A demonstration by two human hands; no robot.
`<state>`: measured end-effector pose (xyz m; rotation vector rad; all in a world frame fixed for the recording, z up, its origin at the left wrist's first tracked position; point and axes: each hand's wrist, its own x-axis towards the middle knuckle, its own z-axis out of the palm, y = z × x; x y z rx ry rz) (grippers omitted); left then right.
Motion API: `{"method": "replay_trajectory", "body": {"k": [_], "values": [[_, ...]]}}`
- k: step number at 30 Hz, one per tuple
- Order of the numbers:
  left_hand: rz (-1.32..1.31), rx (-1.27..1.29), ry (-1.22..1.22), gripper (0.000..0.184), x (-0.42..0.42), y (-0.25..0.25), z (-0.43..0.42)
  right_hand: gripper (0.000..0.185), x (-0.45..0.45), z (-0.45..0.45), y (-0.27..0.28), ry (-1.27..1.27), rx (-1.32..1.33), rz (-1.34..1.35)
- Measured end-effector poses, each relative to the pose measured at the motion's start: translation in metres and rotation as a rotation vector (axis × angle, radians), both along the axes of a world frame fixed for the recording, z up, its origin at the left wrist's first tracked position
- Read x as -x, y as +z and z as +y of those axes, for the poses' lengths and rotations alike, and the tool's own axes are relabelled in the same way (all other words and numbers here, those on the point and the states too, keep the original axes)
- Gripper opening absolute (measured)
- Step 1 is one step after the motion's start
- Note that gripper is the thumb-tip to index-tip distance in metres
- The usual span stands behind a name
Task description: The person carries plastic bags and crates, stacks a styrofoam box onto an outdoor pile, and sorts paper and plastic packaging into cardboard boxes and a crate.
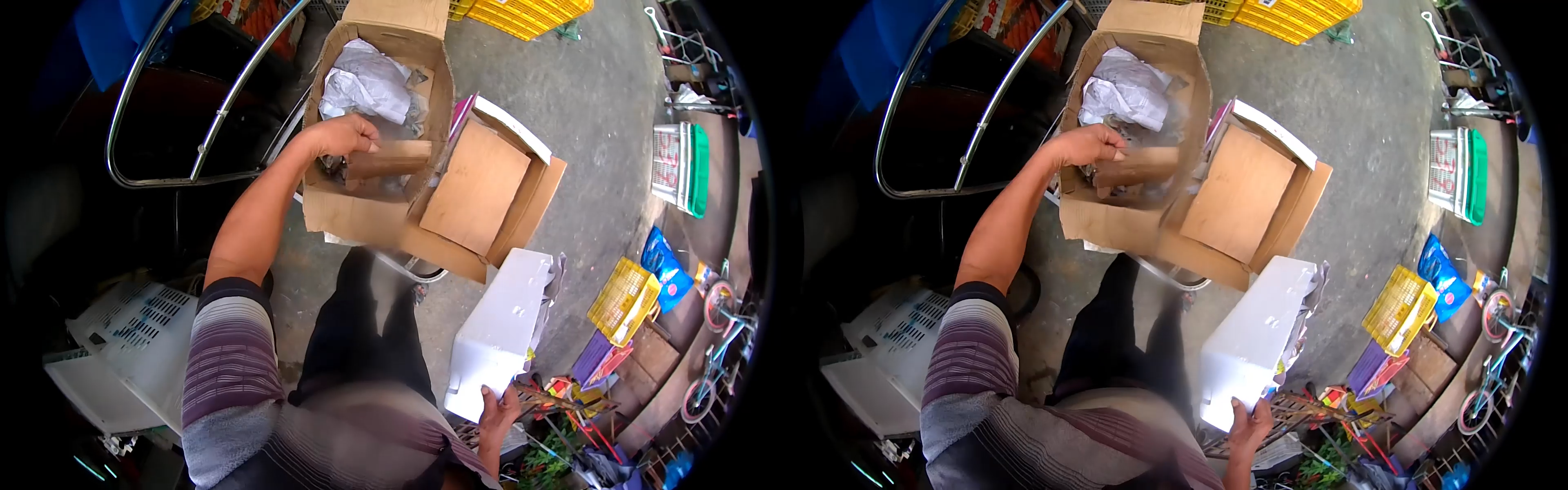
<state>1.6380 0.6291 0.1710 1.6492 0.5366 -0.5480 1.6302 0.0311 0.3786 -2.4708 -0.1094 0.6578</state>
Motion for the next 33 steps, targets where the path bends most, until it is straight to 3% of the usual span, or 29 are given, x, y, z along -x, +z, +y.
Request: {"method": "replay_trajectory", "body": {"k": [7, 11, 16, 20, 22, 24, 27, 30, 32, 33], "values": [[-0.353, 0.259, 0.237, 0.023, -0.015, 0.129, -0.028, 0.02, 0.0, -0.008, 0.009, -0.004, -0.103, -0.027], [-0.523, 0.178, 0.174, 0.024, -0.035, 0.173, -0.069, 0.019, -0.002, -0.022, 0.012, 0.012, -0.073, -0.051], [-0.591, -0.144, -0.068, 0.026, -0.065, 0.143, -0.143, 0.02, -0.002, -0.042, 0.012, -0.037, -0.073, -0.056], [-0.578, -0.428, -0.117, 0.047, -0.054, 0.015, -0.224, 0.02, -0.004, -0.037, 0.021, -0.04, -0.062, -0.118], [-0.379, -0.353, -0.104, 0.053, -0.034, 0.005, -0.257, 0.02, -0.009, -0.033, 0.026, -0.005, -0.026, -0.126], [-0.386, -0.004, 0.076, 0.051, -0.012, -0.035, -0.292, 0.022, -0.013, -0.027, 0.027, 0.093, -0.013, -0.149], [-0.149, 0.223, 0.059, 0.053, 0.01, 0.012, -0.293, 0.022, -0.028, 0.011, 0.046, 0.287, 0.034, -0.223], [-0.135, 0.382, 0.319, 0.051, 0.029, 0.022, -0.299, 0.029, -0.038, 0.055, 0.061, 0.433, -0.095, -0.268], [-0.27, 0.352, 0.469, 0.049, 0.039, 0.021, -0.288, 0.046, -0.044, 0.085, 0.065, 0.541, -0.189, -0.327], [-0.338, 0.335, 0.544, 0.048, 0.044, 0.02, -0.281, 0.045, -0.047, 0.105, 0.067, 0.57, -0.251, -0.346]]}}
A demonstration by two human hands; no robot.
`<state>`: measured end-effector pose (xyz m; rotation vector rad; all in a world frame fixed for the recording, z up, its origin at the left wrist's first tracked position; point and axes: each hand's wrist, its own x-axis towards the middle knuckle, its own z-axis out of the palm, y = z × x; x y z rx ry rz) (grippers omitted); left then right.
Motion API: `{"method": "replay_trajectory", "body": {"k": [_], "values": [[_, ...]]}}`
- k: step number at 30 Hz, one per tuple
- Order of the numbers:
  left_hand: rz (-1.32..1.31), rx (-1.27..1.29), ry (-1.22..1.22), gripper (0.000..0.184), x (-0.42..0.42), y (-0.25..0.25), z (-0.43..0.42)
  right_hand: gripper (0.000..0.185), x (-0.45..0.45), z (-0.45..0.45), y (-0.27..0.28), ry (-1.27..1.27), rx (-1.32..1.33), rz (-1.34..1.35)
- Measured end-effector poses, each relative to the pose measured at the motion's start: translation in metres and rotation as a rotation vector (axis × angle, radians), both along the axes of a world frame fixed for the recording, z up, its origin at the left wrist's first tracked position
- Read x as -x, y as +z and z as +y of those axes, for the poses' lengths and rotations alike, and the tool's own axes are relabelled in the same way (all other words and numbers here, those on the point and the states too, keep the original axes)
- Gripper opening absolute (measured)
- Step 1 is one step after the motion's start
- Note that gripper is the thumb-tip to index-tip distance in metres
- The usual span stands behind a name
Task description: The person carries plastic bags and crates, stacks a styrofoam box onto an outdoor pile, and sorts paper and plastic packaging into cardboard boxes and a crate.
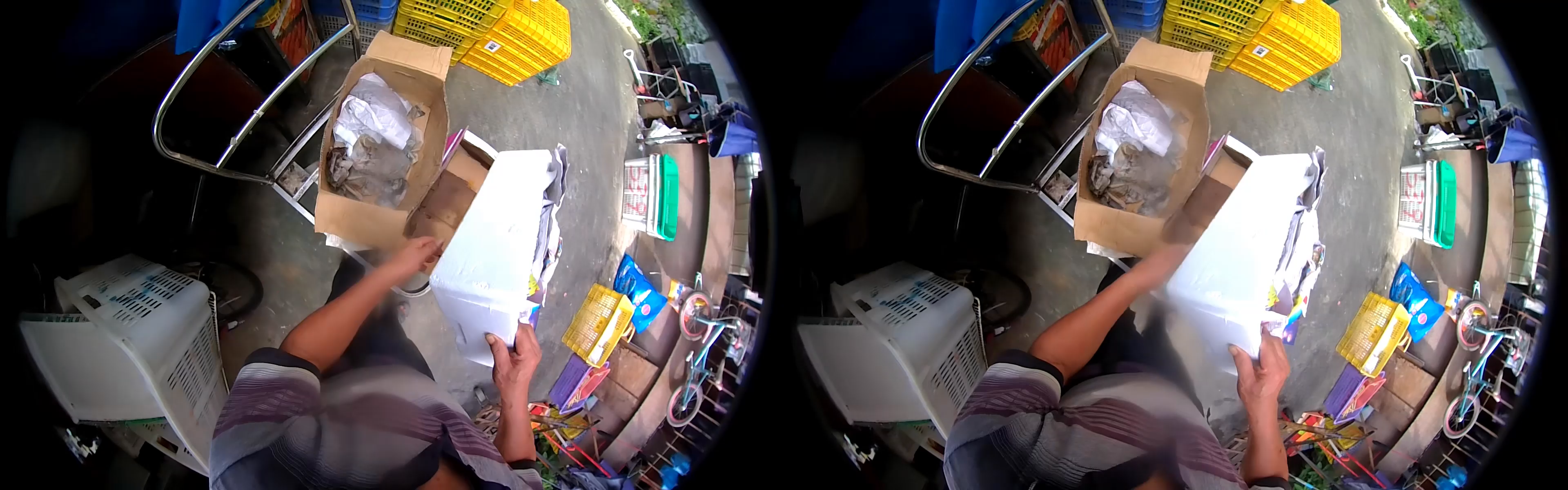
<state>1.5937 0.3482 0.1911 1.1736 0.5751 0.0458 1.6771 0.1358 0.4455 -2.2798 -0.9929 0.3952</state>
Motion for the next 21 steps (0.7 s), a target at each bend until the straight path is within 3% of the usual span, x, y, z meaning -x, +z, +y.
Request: {"method": "replay_trajectory", "body": {"k": [3, 5, 6, 8, 9, 11, 12, 13, 15, 16, 17, 18, 19, 21], "values": [[0.064, 0.026, 0.164, 0.05, 0.017, 0.023, 0.041, 0.038, -0.004, 0.059, 0.001, 0.04, -0.211, 0.115], [0.14, 0.235, 0.277, 0.051, 0.032, 0.032, 0.076, 0.034, 0.001, 0.091, -0.005, -0.022, -0.433, 0.327], [0.183, 0.381, 0.347, 0.052, 0.04, 0.034, 0.095, 0.034, 0.008, 0.106, -0.02, -0.085, -0.572, 0.487], [0.205, 0.355, 0.456, 0.056, 0.054, 0.09, 0.129, 0.037, 0.02, 0.135, -0.064, -0.169, -0.809, 0.686], [0.033, 0.353, 0.501, 0.061, 0.06, 0.067, 0.144, 0.041, 0.025, 0.151, -0.093, -0.189, -0.91, 0.721], [0.209, 0.266, 0.556, 0.064, 0.07, 0.09, 0.18, 0.039, 0.047, 0.186, -0.142, -0.421, -0.934, 0.879], [0.196, 0.152, 0.619, 0.062, 0.078, 0.067, 0.2, 0.035, 0.055, 0.201, -0.172, -0.516, -0.908, 0.932], [0.246, -0.043, 0.514, 0.063, 0.089, 0.035, 0.228, 0.032, 0.062, 0.21, -0.213, -0.553, -0.791, 0.961], [0.36, -0.159, 0.443, 0.067, 0.081, 0.036, 0.25, 0.025, 0.066, 0.21, -0.307, -0.522, -0.447, 0.953], [0.347, -0.16, 0.439, 0.07, 0.079, 0.004, 0.252, 0.022, 0.062, 0.201, -0.351, -0.45, -0.254, 0.916], [0.326, -0.173, 0.435, 0.074, 0.076, -0.026, 0.261, 0.02, 0.055, 0.188, -0.367, -0.47, -0.219, 0.875], [0.527, -0.363, 0.268, 0.077, 0.058, 0.019, 0.255, 0.018, 0.044, 0.175, -0.371, -0.517, -0.217, 0.836], [0.283, -0.44, 0.282, 0.078, 0.065, -0.065, 0.257, 0.018, 0.03, 0.169, -0.348, -0.714, -0.254, 0.905], [0.44, -0.386, 0.277, 0.077, 0.05, -0.007, 0.241, 0.018, -0.01, 0.15, -0.344, -0.784, -0.449, 0.578]]}}
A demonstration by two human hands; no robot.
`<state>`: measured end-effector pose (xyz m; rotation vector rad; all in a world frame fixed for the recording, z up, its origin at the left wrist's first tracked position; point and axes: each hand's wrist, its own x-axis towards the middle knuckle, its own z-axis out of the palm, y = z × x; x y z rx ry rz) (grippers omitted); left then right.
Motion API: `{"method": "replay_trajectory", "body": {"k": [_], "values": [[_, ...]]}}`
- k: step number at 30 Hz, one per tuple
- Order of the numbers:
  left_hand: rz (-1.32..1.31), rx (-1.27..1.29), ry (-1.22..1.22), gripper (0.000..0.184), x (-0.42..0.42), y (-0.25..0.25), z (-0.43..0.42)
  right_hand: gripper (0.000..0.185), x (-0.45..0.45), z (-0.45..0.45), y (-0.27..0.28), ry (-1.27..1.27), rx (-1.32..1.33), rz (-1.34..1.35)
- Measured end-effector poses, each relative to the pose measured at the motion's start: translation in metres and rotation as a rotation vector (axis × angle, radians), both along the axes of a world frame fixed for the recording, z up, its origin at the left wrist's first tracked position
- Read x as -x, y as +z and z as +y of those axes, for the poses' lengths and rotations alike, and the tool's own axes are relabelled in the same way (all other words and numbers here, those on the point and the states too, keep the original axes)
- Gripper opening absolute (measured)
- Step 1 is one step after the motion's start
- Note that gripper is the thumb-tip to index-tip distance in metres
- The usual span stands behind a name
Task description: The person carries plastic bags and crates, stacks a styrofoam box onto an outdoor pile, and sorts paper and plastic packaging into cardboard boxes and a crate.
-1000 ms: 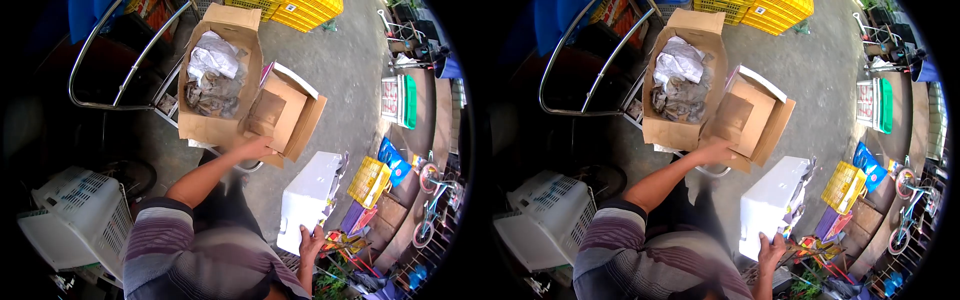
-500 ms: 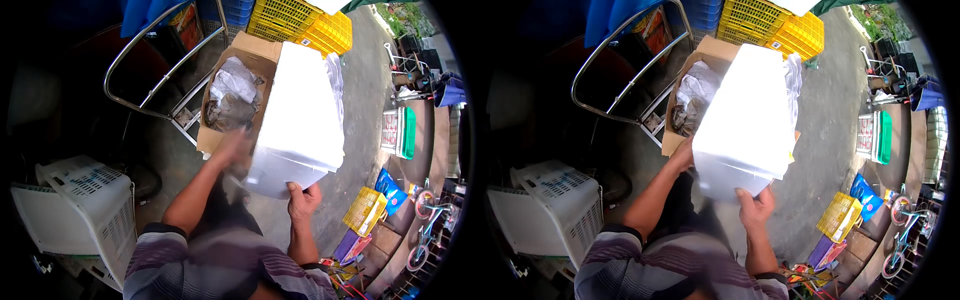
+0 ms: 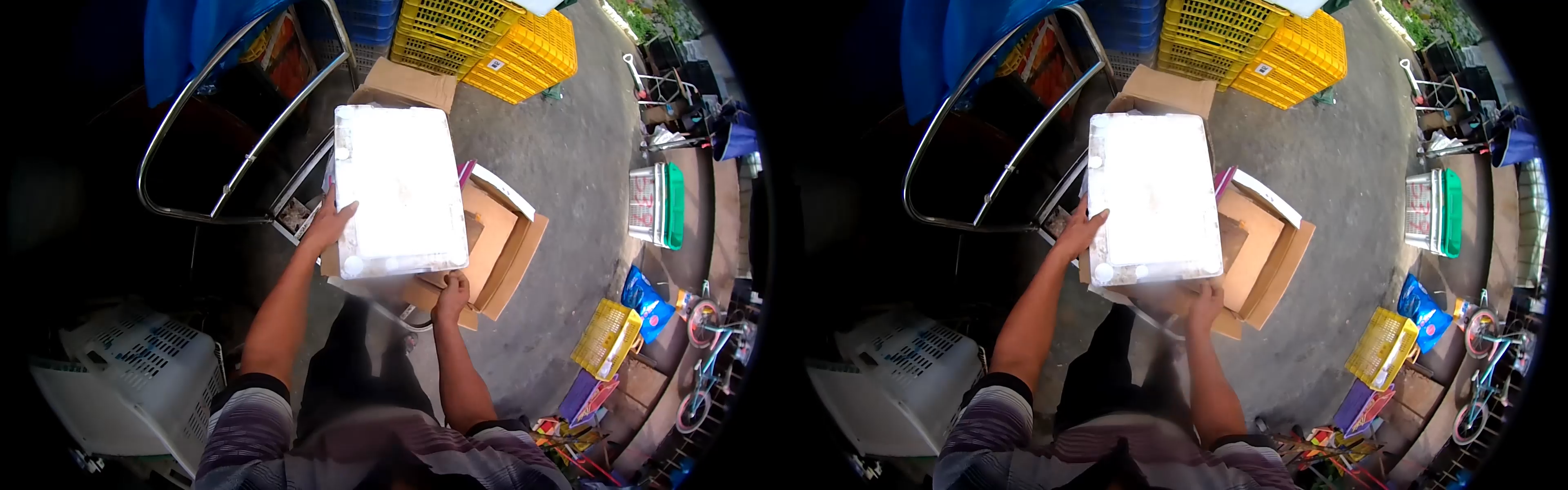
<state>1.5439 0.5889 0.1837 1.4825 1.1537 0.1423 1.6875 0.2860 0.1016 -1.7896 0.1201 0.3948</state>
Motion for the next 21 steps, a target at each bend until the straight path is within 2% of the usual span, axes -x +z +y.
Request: {"method": "replay_trajectory", "body": {"k": [2, 5, 6, 8, 9, 12, 13, 15, 16, 19, 21], "values": [[-0.089, -0.043, 0.101, 0.077, 0.007, -0.032, -0.006, 0.027, -0.05, 0.011, 0.051, -0.124, -0.074, 0.231], [-0.173, -0.026, 0.202, 0.075, 0.01, -0.066, -0.012, 0.04, -0.087, 0.046, 0.086, 0.25, -0.391, 0.531], [-0.194, -0.007, 0.23, 0.074, 0.011, -0.068, -0.015, 0.047, -0.091, 0.047, 0.058, 0.541, -0.162, 0.393], [-0.206, -0.03, 0.227, 0.072, 0.01, -0.058, -0.018, 0.053, -0.087, 0.051, 0.052, 0.576, -0.136, 0.305], [-0.221, -0.054, 0.235, 0.071, 0.004, -0.047, -0.013, 0.056, -0.082, 0.055, 0.063, 0.538, -0.167, 0.257], [-0.285, -0.076, 0.16, 0.077, -0.003, 0.064, -0.014, 0.06, -0.063, 0.048, 0.097, 0.43, -0.195, 0.184], [-0.315, -0.103, 0.19, 0.069, -0.008, 0.071, -0.017, 0.059, -0.06, 0.044, 0.101, 0.388, -0.186, 0.204], [-0.222, -0.229, 0.126, 0.073, -0.015, 0.073, -0.022, 0.06, -0.059, 0.042, 0.109, 0.341, -0.189, 0.226], [-0.126, -0.304, 0.096, 0.075, -0.022, 0.089, -0.025, 0.059, -0.064, 0.031, 0.105, 0.345, -0.214, 0.232], [-0.131, -0.418, 0.005, 0.075, -0.031, 0.149, -0.052, 0.061, -0.063, -0.001, 0.142, 0.364, -0.336, 0.243], [-0.142, -0.467, -0.012, 0.076, -0.039, 0.154, -0.076, 0.063, -0.068, -0.024, 0.144, 0.358, -0.315, 0.218]]}}
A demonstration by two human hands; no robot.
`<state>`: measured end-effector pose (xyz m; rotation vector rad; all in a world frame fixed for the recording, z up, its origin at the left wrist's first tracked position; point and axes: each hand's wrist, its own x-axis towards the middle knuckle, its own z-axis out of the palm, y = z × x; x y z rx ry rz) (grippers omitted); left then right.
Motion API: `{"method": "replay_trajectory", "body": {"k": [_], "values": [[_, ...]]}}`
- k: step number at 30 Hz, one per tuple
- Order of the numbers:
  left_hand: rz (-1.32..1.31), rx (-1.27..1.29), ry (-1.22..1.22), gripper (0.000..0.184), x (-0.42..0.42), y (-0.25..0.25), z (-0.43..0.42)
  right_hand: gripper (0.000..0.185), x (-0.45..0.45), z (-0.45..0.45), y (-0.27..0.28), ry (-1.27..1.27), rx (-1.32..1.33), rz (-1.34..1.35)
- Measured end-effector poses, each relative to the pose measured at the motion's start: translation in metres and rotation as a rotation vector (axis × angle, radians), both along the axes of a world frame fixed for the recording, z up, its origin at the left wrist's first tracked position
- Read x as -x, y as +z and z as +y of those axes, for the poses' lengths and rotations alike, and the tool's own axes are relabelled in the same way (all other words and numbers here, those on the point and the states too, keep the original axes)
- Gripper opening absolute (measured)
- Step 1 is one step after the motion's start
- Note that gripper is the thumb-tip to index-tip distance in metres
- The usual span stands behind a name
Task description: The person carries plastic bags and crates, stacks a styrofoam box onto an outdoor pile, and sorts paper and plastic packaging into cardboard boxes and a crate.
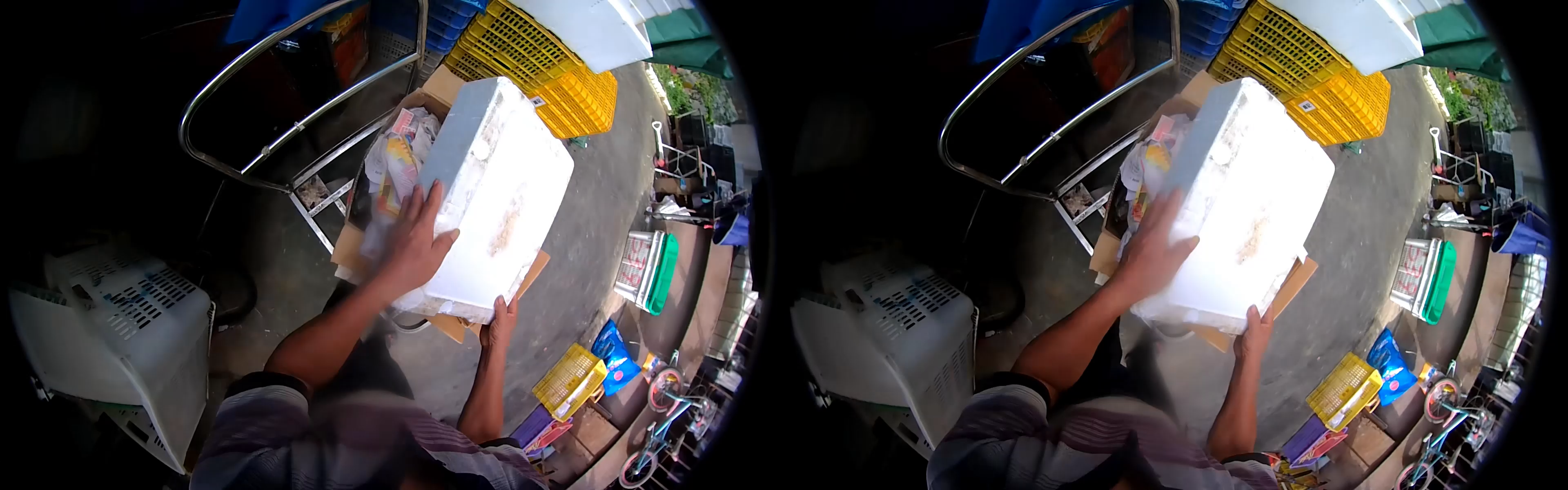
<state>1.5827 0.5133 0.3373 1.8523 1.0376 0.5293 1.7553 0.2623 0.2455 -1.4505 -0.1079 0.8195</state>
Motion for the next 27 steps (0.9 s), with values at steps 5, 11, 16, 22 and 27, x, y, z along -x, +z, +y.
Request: {"method": "replay_trajectory", "body": {"k": [5, 11, 16, 22, 27], "values": [[0.024, -0.106, -0.133, 0.079, -0.007, 0.046, -0.047, 0.066, 0.013, -0.047, 0.038, -0.078, -0.05, 0.081], [-0.035, -0.204, -0.311, 0.077, -0.004, 0.085, -0.064, 0.07, 0.013, -0.072, 0.004, -0.095, -0.149, 0.192], [-0.107, -0.124, -0.372, 0.074, 0.0, 0.074, -0.047, 0.079, 0.024, -0.073, 0.029, -0.202, -0.263, 0.339], [-0.231, 0.2, -0.462, 0.073, -0.016, -0.004, -0.049, 0.078, 0.04, -0.072, 0.032, -0.31, -0.112, 0.224], [-0.414, 0.816, -0.338, 0.064, -0.018, -0.068, -0.046, 0.077, 0.039, -0.115, 0.044, -0.362, -0.065, 0.213]]}}
